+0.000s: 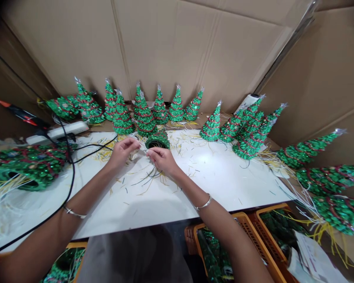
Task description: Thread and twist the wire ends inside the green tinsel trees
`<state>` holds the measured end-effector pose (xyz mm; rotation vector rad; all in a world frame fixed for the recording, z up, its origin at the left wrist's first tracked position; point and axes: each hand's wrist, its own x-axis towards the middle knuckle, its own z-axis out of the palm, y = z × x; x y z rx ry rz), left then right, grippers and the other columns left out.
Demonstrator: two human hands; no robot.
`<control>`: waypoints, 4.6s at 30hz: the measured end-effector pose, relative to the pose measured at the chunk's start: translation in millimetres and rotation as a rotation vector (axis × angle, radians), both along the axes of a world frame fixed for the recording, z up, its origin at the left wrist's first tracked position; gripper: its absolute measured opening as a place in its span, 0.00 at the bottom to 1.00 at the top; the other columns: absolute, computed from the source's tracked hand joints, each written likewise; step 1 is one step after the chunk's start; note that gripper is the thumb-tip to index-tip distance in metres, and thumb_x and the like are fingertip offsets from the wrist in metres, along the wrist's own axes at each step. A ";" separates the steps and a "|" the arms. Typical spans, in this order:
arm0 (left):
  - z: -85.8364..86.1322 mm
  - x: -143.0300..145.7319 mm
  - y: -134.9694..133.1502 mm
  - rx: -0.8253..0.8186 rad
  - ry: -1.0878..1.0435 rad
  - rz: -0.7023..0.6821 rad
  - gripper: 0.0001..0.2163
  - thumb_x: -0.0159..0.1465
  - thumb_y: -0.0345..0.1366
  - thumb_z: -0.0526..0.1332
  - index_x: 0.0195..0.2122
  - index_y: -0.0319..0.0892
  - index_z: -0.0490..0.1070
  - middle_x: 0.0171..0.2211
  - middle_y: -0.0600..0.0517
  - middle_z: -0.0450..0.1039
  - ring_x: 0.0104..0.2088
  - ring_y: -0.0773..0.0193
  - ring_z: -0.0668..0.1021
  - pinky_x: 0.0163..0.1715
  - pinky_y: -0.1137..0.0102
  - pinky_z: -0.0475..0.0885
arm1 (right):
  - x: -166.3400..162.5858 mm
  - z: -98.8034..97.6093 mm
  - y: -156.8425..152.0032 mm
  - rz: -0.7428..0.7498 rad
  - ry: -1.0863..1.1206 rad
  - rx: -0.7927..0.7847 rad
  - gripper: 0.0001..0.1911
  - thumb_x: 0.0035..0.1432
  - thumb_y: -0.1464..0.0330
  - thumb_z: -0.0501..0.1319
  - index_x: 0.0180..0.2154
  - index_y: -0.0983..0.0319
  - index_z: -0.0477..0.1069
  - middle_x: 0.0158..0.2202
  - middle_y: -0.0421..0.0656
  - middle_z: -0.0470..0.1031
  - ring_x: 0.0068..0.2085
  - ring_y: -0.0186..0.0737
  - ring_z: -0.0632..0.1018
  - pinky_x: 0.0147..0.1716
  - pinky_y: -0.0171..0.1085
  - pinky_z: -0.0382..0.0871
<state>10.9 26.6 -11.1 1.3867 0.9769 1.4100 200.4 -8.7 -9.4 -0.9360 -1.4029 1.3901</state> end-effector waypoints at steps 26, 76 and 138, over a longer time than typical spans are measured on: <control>22.6 -9.3 -12.0 0.200 0.579 -0.186 0.14 0.64 0.47 0.60 0.31 0.42 0.76 0.35 0.49 0.76 0.40 0.59 0.76 0.44 0.66 0.68 | 7.3 -4.0 2.2 0.071 -0.332 0.230 0.16 0.62 0.59 0.57 0.32 0.65 0.74 0.20 0.36 0.62 0.22 0.29 0.61 0.22 0.30 0.53; 19.3 -9.3 -10.4 0.139 0.490 -0.218 0.15 0.63 0.50 0.61 0.32 0.43 0.76 0.33 0.49 0.77 0.37 0.60 0.77 0.38 0.68 0.70 | 5.6 -6.7 2.1 0.035 -0.169 0.095 0.16 0.60 0.57 0.59 0.33 0.63 0.73 0.20 0.34 0.60 0.19 0.27 0.59 0.18 0.31 0.50; 2.2 14.6 -26.8 0.906 0.959 0.223 0.17 0.68 0.35 0.57 0.59 0.43 0.67 0.46 0.44 0.77 0.46 0.56 0.77 0.45 0.62 0.69 | 4.6 -5.3 8.3 -0.088 0.189 -0.048 0.21 0.52 0.52 0.67 0.34 0.64 0.72 0.20 0.32 0.62 0.12 0.22 0.57 0.11 0.30 0.42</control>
